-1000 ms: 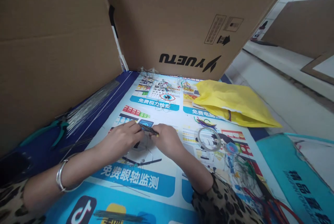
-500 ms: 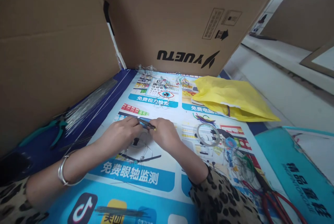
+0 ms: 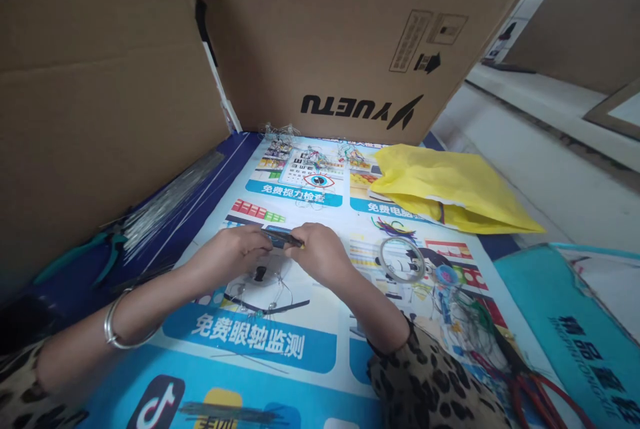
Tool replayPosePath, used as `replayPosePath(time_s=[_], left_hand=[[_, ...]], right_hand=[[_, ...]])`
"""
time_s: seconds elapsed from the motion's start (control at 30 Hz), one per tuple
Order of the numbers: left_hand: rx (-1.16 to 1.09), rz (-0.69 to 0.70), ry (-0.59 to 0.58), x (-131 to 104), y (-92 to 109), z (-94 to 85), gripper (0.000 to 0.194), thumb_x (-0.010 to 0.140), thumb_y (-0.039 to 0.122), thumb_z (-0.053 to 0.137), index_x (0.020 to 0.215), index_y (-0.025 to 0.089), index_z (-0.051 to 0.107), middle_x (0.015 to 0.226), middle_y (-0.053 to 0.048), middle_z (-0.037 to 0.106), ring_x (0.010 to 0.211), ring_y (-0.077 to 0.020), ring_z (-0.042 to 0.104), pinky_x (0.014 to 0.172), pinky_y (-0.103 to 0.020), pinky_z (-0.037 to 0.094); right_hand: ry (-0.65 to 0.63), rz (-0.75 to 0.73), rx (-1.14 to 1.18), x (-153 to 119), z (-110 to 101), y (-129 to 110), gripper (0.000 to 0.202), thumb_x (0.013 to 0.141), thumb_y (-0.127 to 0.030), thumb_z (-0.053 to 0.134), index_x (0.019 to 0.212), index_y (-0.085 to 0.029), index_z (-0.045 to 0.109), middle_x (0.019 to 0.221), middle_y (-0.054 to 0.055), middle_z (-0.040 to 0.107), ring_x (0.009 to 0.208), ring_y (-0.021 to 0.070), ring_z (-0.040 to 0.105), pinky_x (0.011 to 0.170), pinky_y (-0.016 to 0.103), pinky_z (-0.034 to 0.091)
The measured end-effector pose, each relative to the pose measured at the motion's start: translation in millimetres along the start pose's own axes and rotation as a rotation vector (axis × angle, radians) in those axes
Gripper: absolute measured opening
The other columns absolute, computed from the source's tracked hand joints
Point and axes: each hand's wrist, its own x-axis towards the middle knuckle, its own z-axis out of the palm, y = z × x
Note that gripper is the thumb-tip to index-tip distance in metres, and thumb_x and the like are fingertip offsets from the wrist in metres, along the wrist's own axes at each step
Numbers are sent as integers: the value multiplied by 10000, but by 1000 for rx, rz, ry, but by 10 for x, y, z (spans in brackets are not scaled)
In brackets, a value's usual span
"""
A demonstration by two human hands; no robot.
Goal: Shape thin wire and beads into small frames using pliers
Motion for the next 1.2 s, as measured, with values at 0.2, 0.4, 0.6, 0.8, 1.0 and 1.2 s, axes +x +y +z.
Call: replayPosePath(time_s=[0.2, 0.4, 0.6, 0.8, 1.0, 1.2], left_hand=[[163, 21, -26, -19, 38, 6, 186, 776, 53, 473, 738, 149, 627, 722, -36, 599, 658, -148, 560, 544, -227, 376], [152, 30, 38, -23, 36, -17, 166, 768, 71, 483, 746, 157, 624, 705, -20, 574, 637, -133, 545, 541, -218, 375], [-37, -46, 89, -1, -6, -19, 185, 820, 105, 480, 812, 178, 650, 771, -22, 609, 695, -126, 573, 620, -215, 415], [-92, -50, 143, 36, -76, 37, 184, 837, 118, 484, 810, 175, 657, 781, -16, 617, 697, -122, 571, 631, -218, 415], [-216, -32, 248, 69, -122, 83, 154, 820, 116, 517, 800, 185, 654, 785, 7, 642, 743, -118, 588, 686, -228, 436], [-381, -70, 285, 82, -90, 43, 124, 793, 115, 540, 750, 171, 641, 743, 12, 636, 719, -110, 580, 669, -224, 434]], right_hand=[[-40, 44, 7, -6, -2, -48, 79, 708, -178, 570, 721, -209, 641, 751, -13, 630, 716, 138, 543, 631, 238, 345], [-16, 72, 26, -9, -3, -62, 103, 706, -167, 542, 712, -218, 632, 722, -19, 636, 693, 140, 547, 617, 238, 351], [48, 65, -3, 25, -21, -68, 108, 742, -202, 537, 763, -212, 643, 799, 15, 631, 749, 152, 545, 670, 252, 368], [65, 68, -5, 71, -23, -79, 113, 742, -193, 539, 780, -209, 644, 791, 19, 585, 777, 152, 530, 686, 255, 370], [61, 78, 235, 88, -2, -27, 39, 714, -206, 533, 732, -202, 568, 682, -24, 586, 668, 123, 539, 619, 241, 382], [-35, 192, 553, 87, -12, -38, 56, 675, -198, 545, 731, -190, 541, 575, -34, 575, 573, 117, 565, 582, 240, 430]])
